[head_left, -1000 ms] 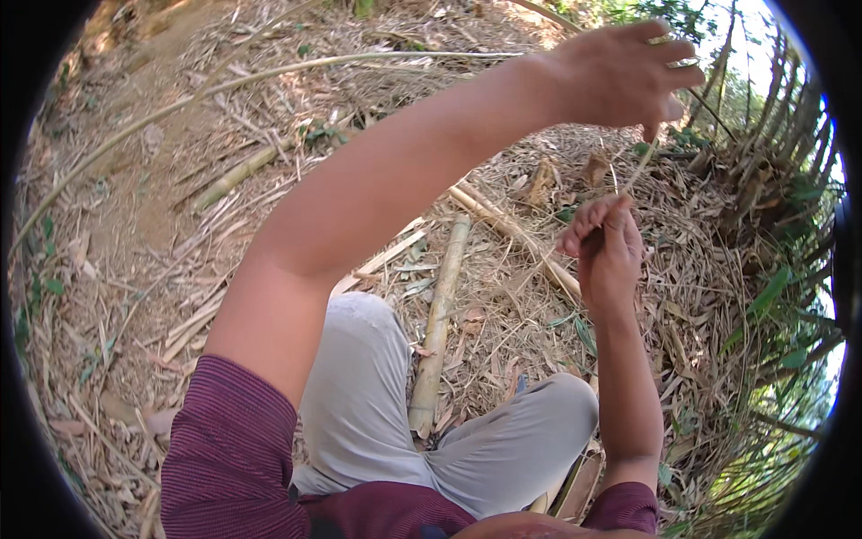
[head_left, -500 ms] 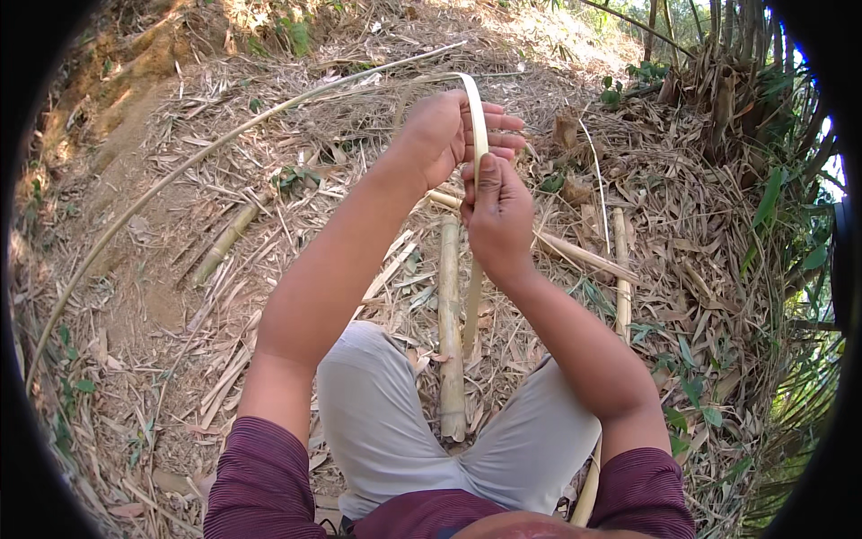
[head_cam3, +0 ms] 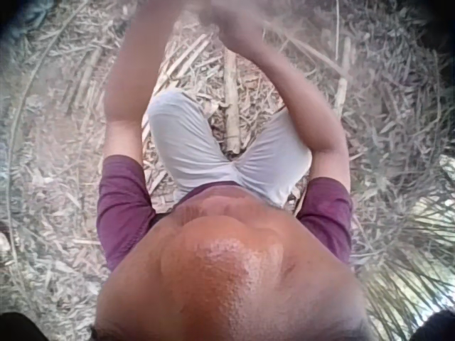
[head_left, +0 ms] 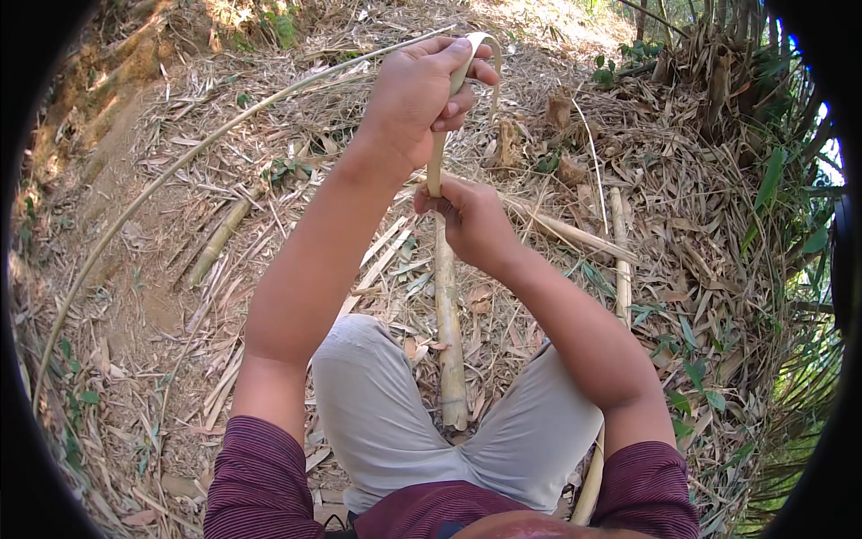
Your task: The person strips thin layers of wood from a bamboo pole using a large blade and peels the strips away by hand.
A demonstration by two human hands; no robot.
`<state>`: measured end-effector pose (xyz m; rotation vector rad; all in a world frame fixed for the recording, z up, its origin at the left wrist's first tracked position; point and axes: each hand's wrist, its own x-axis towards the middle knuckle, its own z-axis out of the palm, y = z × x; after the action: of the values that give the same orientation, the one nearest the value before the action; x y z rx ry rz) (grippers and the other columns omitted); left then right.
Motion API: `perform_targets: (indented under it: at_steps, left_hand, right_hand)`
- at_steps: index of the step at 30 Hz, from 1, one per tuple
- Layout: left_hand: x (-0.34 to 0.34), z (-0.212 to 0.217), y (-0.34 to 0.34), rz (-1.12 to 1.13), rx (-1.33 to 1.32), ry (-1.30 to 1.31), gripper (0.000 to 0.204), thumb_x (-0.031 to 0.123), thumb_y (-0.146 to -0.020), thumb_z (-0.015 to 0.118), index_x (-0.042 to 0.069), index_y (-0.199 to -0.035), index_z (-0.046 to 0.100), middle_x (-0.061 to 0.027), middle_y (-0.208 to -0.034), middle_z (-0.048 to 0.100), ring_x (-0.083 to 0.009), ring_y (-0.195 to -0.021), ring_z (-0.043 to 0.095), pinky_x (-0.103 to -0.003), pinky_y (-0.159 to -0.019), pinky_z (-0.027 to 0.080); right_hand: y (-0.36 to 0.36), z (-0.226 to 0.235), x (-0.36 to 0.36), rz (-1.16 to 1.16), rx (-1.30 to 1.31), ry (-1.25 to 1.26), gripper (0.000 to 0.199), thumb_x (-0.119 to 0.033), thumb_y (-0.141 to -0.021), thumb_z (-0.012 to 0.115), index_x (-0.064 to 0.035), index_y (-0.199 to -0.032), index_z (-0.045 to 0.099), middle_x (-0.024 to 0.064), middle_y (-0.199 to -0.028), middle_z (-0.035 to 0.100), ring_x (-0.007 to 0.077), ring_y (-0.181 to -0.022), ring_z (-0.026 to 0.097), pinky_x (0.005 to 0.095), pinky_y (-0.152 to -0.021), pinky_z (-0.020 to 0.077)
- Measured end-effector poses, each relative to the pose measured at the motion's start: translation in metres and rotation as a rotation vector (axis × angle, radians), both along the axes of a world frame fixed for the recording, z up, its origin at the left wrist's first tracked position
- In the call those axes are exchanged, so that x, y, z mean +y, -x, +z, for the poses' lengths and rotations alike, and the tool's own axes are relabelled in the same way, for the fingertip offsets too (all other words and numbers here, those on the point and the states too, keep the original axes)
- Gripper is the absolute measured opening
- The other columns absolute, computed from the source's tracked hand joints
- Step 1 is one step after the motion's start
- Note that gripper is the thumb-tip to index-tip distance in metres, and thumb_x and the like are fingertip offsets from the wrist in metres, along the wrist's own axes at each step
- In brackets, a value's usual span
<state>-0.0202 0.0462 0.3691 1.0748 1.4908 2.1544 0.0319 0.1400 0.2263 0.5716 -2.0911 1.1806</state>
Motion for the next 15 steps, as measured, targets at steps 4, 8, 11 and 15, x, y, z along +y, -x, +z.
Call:
perform_targets:
  at_steps: [4, 8, 11, 15]
  left_hand:
    - [-0.006, 0.002, 0.008, 0.053, -0.038, 0.074, 0.026, 0.017, -0.102, 0.049, -0.004, -0.115, 0.058, -0.0030, -0.084, 0.062, -0.0023, -0.047, 0.035, -0.018, -0.040, 0.026]
    - [-0.018, -0.007, 0.043, 0.115, -0.050, -0.079, 0.025, 0.017, -0.103, 0.048, -0.003, -0.115, 0.057, -0.0011, -0.079, 0.057, -0.0025, -0.046, 0.032, -0.019, -0.040, 0.025]
    - [-0.026, -0.012, 0.059, 0.145, -0.084, -0.164, 0.025, 0.017, -0.103, 0.047, -0.002, -0.115, 0.056, 0.0002, -0.077, 0.054, -0.0026, -0.045, 0.030, -0.019, -0.040, 0.023]
    - [-0.033, -0.014, 0.065, 0.136, -0.098, -0.269, 0.027, 0.018, -0.103, 0.048, -0.003, -0.119, 0.054, 0.0010, -0.076, 0.053, -0.0022, -0.045, 0.029, -0.019, -0.039, 0.022]
  right_hand:
    - [0.003, 0.001, 0.018, -0.232, 0.098, -0.338, 0.039, 0.012, -0.075, 0.057, -0.0016, -0.111, 0.063, 0.0138, -0.100, 0.069, 0.0320, -0.090, 0.069, 0.0396, -0.077, 0.0552]
    - [0.007, -0.013, 0.013, -0.287, 0.063, -0.360, 0.046, -0.005, -0.083, 0.068, -0.0063, -0.127, 0.054, 0.0129, -0.109, 0.066, 0.0306, -0.093, 0.067, 0.0399, -0.082, 0.0534]
    - [0.001, -0.021, 0.005, -0.159, -0.009, -0.275, 0.042, -0.008, -0.087, 0.068, -0.0042, -0.126, 0.055, 0.0140, -0.101, 0.068, 0.0303, -0.092, 0.067, 0.0415, -0.088, 0.0509]
    - [-0.005, -0.014, 0.000, 0.143, -0.482, -0.241, 0.043, 0.005, -0.085, 0.056, -0.0066, -0.126, 0.058, 0.0162, -0.096, 0.069, 0.0316, -0.093, 0.068, 0.0412, -0.086, 0.0520]
